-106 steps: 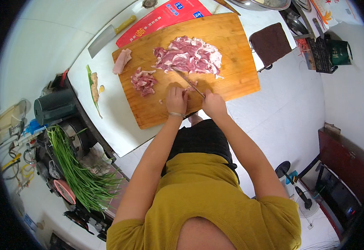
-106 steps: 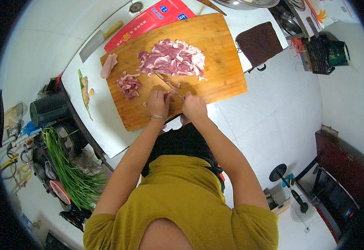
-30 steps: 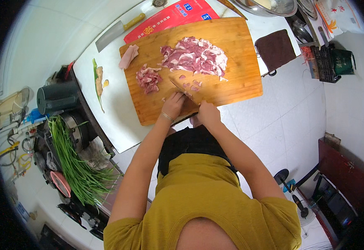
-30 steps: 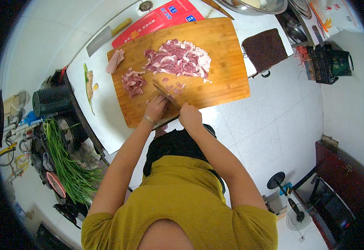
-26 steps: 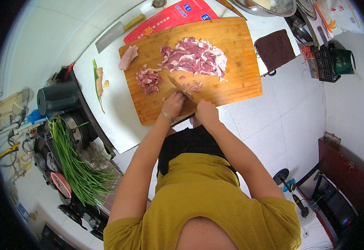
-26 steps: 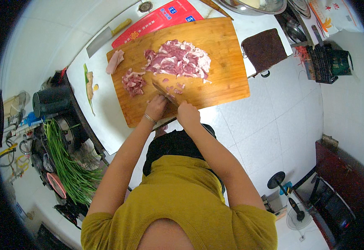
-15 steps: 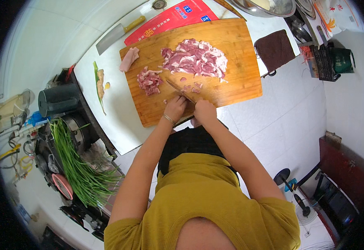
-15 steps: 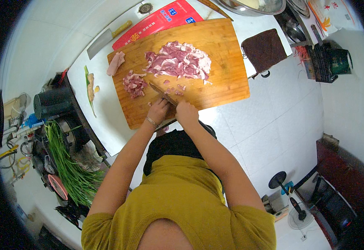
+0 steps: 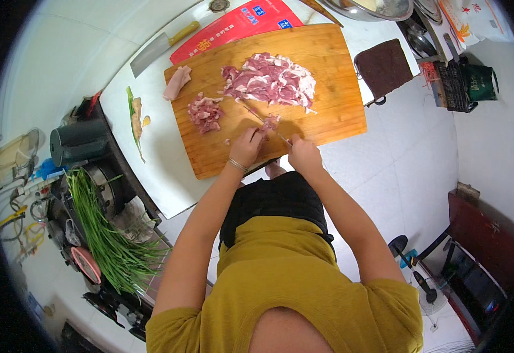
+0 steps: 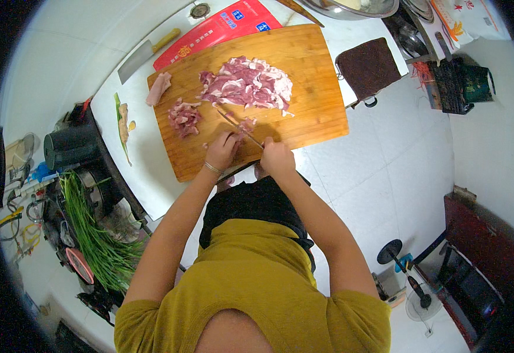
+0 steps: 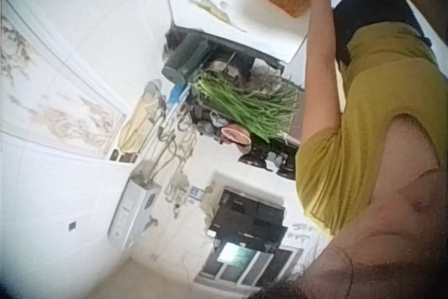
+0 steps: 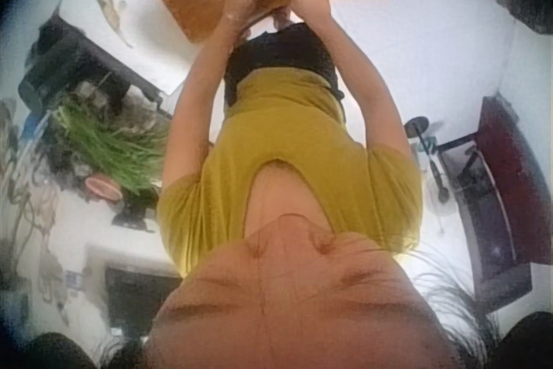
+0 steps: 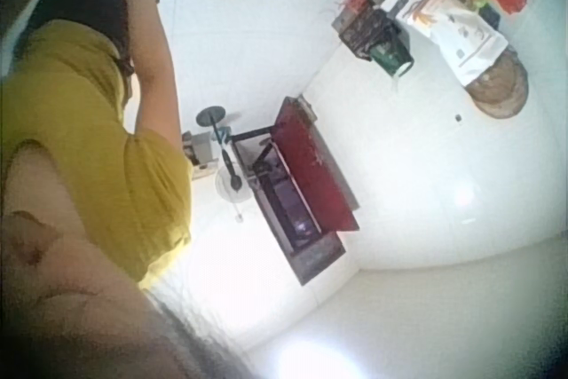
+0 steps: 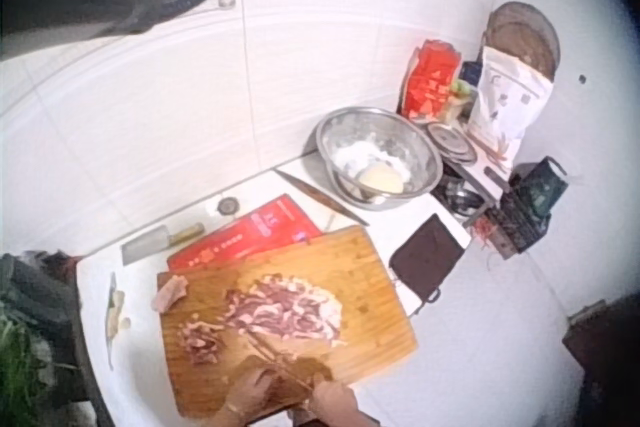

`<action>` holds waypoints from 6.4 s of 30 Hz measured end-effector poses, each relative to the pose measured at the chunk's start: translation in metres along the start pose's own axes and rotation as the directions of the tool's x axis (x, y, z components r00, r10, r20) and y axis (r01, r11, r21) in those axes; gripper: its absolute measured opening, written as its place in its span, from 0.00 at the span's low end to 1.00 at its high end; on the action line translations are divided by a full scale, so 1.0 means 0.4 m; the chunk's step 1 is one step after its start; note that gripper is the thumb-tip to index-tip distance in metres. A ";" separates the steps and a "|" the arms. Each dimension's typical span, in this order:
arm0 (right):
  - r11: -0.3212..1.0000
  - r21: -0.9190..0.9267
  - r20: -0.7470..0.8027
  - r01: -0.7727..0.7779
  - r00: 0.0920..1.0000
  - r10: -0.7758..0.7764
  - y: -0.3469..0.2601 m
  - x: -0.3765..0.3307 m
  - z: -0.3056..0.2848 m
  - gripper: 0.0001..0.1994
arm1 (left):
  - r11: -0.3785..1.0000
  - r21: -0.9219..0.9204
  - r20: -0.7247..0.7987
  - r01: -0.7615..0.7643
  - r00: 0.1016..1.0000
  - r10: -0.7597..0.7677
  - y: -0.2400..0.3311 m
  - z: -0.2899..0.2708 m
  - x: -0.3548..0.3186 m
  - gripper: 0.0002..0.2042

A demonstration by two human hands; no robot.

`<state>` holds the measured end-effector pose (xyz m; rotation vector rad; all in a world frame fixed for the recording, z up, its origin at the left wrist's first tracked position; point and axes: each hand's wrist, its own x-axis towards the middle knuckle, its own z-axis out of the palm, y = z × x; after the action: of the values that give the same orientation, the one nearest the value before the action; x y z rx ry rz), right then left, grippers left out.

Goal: The person slices a large piece of raw meat into thin strips on a wooden cutting board using a cleaver. The person holds the meat with the left hand and chops with the right hand, accumulating a pile of sliced meat on the board.

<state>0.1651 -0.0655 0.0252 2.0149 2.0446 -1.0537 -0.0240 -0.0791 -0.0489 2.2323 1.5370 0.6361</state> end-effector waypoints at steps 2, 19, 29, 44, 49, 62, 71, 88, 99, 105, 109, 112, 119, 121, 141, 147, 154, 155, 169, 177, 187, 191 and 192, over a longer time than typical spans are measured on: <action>1.000 0.001 0.025 -0.005 1.000 0.005 -0.010 -0.008 0.012 0.07 | 0.996 0.070 0.040 -0.061 0.997 0.058 -0.004 -0.008 -0.002 0.12; 0.995 -0.087 0.037 -0.044 0.998 0.047 0.023 -0.019 0.042 0.07 | 0.976 0.197 0.125 -0.093 0.990 0.070 0.006 -0.001 0.016 0.09; 0.997 0.010 -0.074 0.072 0.995 -0.071 -0.017 0.081 0.058 0.06 | 0.992 0.016 0.006 0.126 0.992 -0.127 0.021 -0.006 0.008 0.10; 0.998 -0.060 0.123 0.013 0.992 -0.005 -0.059 0.052 0.075 0.09 | 0.961 0.125 0.047 -0.245 0.969 0.241 -0.025 0.028 -0.009 0.09; 0.998 -0.011 0.138 -0.063 0.988 0.064 -0.006 0.003 0.066 0.10 | 0.977 0.111 0.067 -0.182 0.982 0.176 -0.016 0.016 -0.003 0.08; 0.997 0.030 -0.021 0.075 0.997 -0.075 -0.043 0.089 0.055 0.08 | 0.996 -0.049 -0.022 -0.077 0.997 0.076 -0.005 -0.010 -0.007 0.11; 1.000 -0.017 0.119 -0.003 0.993 0.005 -0.051 -0.021 0.030 0.08 | 0.963 0.185 0.072 -0.194 0.980 0.183 -0.015 -0.024 -0.033 0.13; 0.993 -0.069 0.086 0.099 0.992 -0.093 -0.085 0.058 0.089 0.09 | 0.981 0.155 0.087 -0.115 0.991 0.103 -0.032 0.002 -0.018 0.11; 0.991 -0.124 0.101 0.041 0.994 -0.028 -0.020 0.049 0.055 0.08 | 0.990 0.108 0.028 -0.085 0.996 0.082 -0.003 -0.016 -0.012 0.11; 0.995 -0.042 0.089 -0.085 0.992 0.088 0.029 -0.019 0.038 0.07 | 0.981 0.162 0.003 -0.104 0.994 0.105 -0.013 -0.023 -0.026 0.13; 0.990 -0.117 0.005 0.083 0.996 -0.083 -0.029 0.061 0.078 0.07 | 0.983 0.173 0.031 -0.056 0.998 0.052 0.001 -0.027 -0.028 0.13; 0.988 -0.110 -0.008 0.111 0.994 -0.113 -0.078 0.106 0.094 0.07 | 0.989 0.127 0.002 -0.079 0.997 0.079 -0.008 -0.037 -0.026 0.13; 0.990 -0.101 0.033 0.098 0.995 -0.095 0.012 0.055 0.069 0.09 | 0.989 0.139 -0.002 0.057 0.998 -0.058 0.004 -0.032 -0.028 0.10; 0.988 -0.128 0.052 0.082 0.996 -0.076 -0.014 0.083 0.073 0.10 | 0.990 0.103 0.014 0.095 0.995 -0.097 0.016 -0.029 -0.025 0.10; 0.999 -0.022 0.069 -0.039 0.997 0.040 -0.085 0.007 0.045 0.09 | 0.962 0.183 0.033 -0.202 0.979 0.199 -0.060 -0.038 -0.002 0.09; 0.996 -0.088 0.099 0.018 0.995 -0.009 -0.086 0.062 0.081 0.09 | 0.967 0.148 0.015 -0.206 0.978 0.206 -0.078 -0.011 -0.002 0.09; 0.996 -0.083 0.089 0.028 0.996 -0.020 -0.066 0.063 0.107 0.09 | 0.977 0.148 0.056 -0.153 0.988 0.146 -0.069 -0.015 -0.007 0.09; 0.997 -0.074 0.076 0.019 0.997 -0.013 -0.041 0.043 0.102 0.08 | 0.980 0.141 0.056 -0.140 0.989 0.133 -0.064 -0.021 -0.006 0.09; 0.995 0.104 -0.050 0.011 0.999 -0.006 -0.069 0.082 0.060 0.09 | 0.996 -0.011 0.067 0.090 0.994 -0.089 -0.049 -0.016 -0.028 0.10; 1.000 -0.021 0.063 -0.003 0.998 0.004 -0.060 0.006 0.042 0.09 | 0.998 0.014 -0.054 0.066 0.996 -0.065 -0.047 -0.036 -0.029 0.09; 0.994 -0.087 0.068 0.063 0.996 -0.057 -0.110 0.079 0.079 0.08 | 0.982 0.177 0.054 -0.060 0.997 0.051 -0.051 -0.016 -0.004 0.08; 0.995 -0.081 0.074 0.060 0.996 -0.054 -0.145 0.102 0.075 0.08 | 0.981 0.167 0.096 -0.103 0.992 0.088 -0.058 -0.009 -0.018 0.08; 0.993 -0.098 0.075 0.067 0.995 -0.060 -0.146 0.105 0.077 0.09 | 0.981 0.156 0.109 -0.115 0.989 0.098 -0.060 -0.013 -0.017 0.08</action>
<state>0.0945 -0.0394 0.0041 1.8483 2.0936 -0.9969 -0.0474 -0.0769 -0.0582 2.4409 1.4747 0.4333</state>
